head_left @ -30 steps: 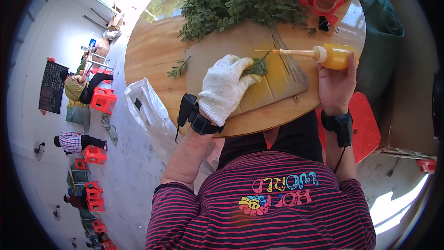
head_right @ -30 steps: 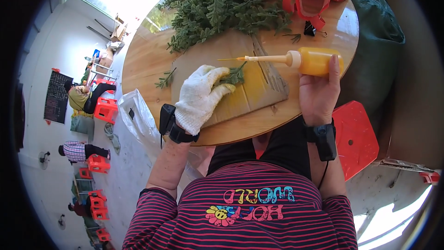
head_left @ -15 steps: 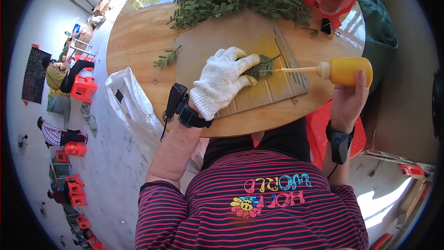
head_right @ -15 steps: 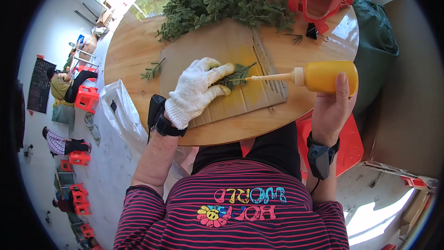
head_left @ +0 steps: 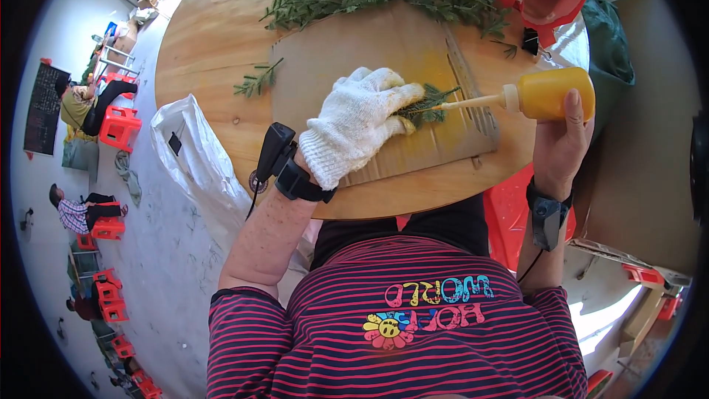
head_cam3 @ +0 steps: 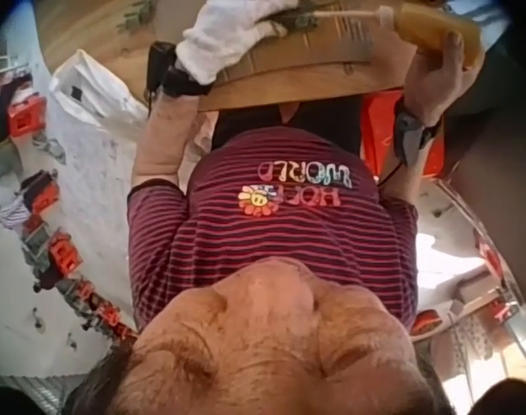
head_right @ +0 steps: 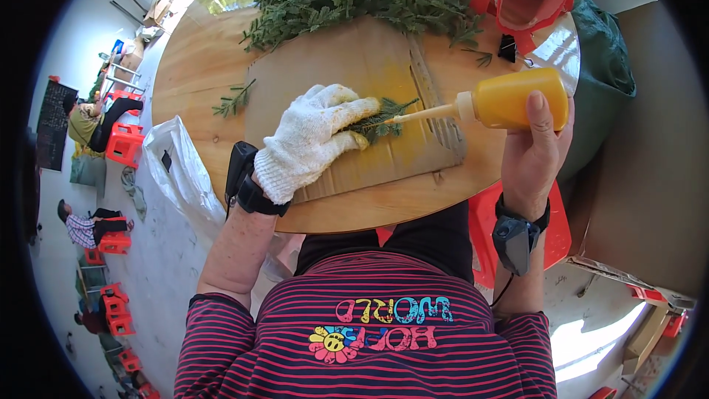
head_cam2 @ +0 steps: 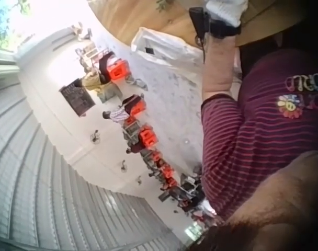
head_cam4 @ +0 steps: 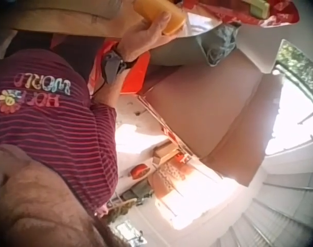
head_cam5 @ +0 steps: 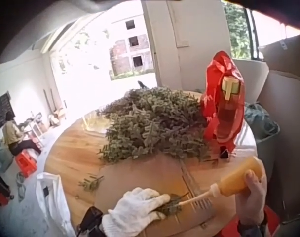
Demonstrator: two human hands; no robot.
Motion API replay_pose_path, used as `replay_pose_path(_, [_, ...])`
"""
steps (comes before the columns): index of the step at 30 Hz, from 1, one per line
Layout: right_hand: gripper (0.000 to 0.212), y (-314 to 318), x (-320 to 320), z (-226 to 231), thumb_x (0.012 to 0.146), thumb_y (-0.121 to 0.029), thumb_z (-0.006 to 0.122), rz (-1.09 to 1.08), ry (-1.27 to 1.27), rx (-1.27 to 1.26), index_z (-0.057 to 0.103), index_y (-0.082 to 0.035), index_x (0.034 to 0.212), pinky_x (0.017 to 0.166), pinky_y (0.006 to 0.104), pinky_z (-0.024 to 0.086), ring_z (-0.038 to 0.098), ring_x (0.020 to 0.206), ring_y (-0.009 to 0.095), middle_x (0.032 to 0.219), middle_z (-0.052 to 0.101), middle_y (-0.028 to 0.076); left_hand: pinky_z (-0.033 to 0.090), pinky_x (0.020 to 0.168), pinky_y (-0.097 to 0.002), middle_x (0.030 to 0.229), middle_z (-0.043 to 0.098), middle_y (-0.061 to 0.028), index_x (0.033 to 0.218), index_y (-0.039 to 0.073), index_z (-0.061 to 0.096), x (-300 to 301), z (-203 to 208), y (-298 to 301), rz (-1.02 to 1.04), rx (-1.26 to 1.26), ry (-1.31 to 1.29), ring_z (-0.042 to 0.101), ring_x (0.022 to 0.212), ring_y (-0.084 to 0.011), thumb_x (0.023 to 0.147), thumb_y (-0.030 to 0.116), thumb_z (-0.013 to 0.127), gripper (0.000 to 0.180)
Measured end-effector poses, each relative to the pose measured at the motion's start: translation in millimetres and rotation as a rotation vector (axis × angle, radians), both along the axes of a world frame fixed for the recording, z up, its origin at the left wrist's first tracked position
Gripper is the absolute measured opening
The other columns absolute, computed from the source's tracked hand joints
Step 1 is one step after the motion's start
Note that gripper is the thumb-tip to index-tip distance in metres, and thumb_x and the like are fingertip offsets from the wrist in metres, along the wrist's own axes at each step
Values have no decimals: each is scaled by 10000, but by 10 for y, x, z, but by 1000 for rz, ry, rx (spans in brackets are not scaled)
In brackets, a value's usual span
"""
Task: Applying liquid adhesive from a squeeze bottle to small green plant sprigs on a table.
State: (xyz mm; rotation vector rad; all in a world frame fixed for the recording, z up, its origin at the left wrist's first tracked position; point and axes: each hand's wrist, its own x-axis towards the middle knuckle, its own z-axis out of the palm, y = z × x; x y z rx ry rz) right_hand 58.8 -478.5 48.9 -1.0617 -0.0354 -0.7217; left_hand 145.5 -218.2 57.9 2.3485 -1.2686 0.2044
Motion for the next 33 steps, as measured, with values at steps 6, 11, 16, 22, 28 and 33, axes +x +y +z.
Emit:
replay_pose_path(6, [300,-8,45,-9,900,-200,559,-14,42,-14,508,-16,1132,884,343,428,552,965,162,1029,569,60,443,766,-369,951,566,-28,1073,175,610,9,-9,-7,-11,-10,-14,534,881,-244,714,230,685,371])
replay_pose_path(11, [294,-34,51,5,904,-202,555,-4,74,-28,514,-9,1121,882,339,430,553,962,160,1026,571,62,444,756,-363,939,565,-22,1065,175,613,14,-15,-14,-19,-16,-31,536,872,-239,708,210,685,366])
replay_pose_path(16, [286,-105,40,-7,902,-198,560,10,58,-27,521,-12,1115,878,333,432,555,958,157,1022,573,61,445,748,-360,931,565,-23,1062,176,614,18,-23,-19,-21,-2,-39,537,865,-238,706,207,686,365])
replay_pose_path(22, [292,-137,14,57,895,-202,574,-28,56,-26,523,-14,1113,865,321,436,557,950,153,1021,576,64,447,739,-362,926,566,-25,1057,173,615,24,-18,-16,-30,-5,-45,538,857,-237,699,193,689,367])
replay_pose_path(28, [291,-235,0,35,893,-205,579,-62,59,-27,525,-18,1109,855,315,439,559,948,154,1018,579,65,453,731,-362,922,571,-29,1051,168,617,34,-19,-29,-34,-3,-53,541,847,-240,688,181,692,370])
replay_pose_path(33, [288,-285,-17,45,891,-202,582,-77,61,-21,526,-22,1109,846,315,441,561,940,152,1011,583,64,461,724,-360,915,576,-36,1049,168,618,41,-8,-39,-48,-16,-59,544,836,-248,684,169,690,372])
